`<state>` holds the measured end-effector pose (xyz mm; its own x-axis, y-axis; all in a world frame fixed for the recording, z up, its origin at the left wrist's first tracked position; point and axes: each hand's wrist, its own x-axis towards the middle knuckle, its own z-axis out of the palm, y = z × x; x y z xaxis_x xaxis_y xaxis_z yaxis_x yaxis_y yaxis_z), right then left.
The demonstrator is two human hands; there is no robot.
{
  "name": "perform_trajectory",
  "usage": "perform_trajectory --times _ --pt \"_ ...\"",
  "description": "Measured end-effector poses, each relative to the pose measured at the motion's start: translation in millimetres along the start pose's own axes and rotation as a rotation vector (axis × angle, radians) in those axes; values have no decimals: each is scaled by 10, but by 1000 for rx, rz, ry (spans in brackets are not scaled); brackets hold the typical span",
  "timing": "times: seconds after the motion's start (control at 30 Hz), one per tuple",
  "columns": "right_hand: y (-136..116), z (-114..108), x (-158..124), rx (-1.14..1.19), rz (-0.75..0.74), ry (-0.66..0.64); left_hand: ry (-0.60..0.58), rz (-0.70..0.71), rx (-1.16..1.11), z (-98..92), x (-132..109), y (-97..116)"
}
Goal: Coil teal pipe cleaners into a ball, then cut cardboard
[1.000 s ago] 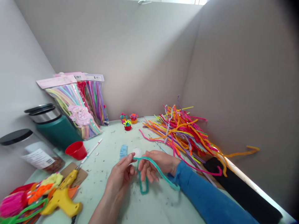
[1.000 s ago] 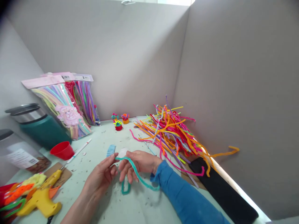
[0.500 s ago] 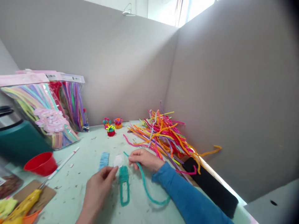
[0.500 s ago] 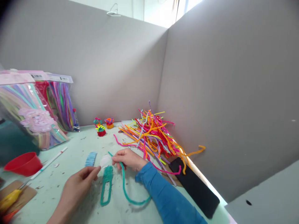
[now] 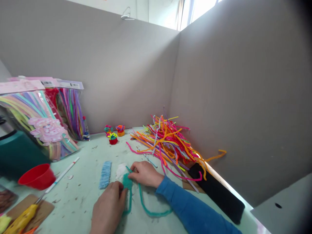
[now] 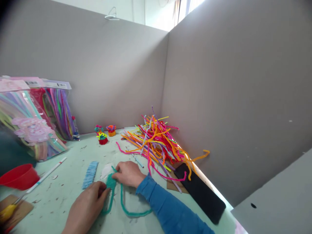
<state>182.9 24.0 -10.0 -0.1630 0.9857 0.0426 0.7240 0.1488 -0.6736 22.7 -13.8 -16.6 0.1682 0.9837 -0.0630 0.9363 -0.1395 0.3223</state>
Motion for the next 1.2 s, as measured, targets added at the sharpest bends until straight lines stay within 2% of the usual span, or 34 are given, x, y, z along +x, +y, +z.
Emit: perform_trajectory --times 0.17,0.3,0.5,0.57,0.67,0.77,0.83,0.93,1.07,1.2 --pt "11 -7 8 88 25 -12 57 -13 -40 12 -15 -4" --pt "53 15 26 269 48 -75 106 -15 -102 5 -12 -11" --pt "53 -46 39 601 40 -121 231 -55 -596 15 83 -84" --pt "34 -83 37 681 30 -105 184 -42 -732 -5 97 -73" --pt "6 -104 35 769 4 -80 1 -36 -973 -33 94 -19" --pt "-19 -89 34 893 -47 -91 -98 -155 -1274 -37 91 21" --pt "-32 -77 34 942 -64 -77 -94 -256 -1395 -42 93 23" --pt "-38 -67 35 933 -49 1 -13 -341 -1460 -68 96 8" --pt "-38 -42 34 950 -73 27 56 -337 -1491 -102 102 -12" --pt "-100 -21 19 979 -115 -20 111 -335 -1501 -138 100 -26"
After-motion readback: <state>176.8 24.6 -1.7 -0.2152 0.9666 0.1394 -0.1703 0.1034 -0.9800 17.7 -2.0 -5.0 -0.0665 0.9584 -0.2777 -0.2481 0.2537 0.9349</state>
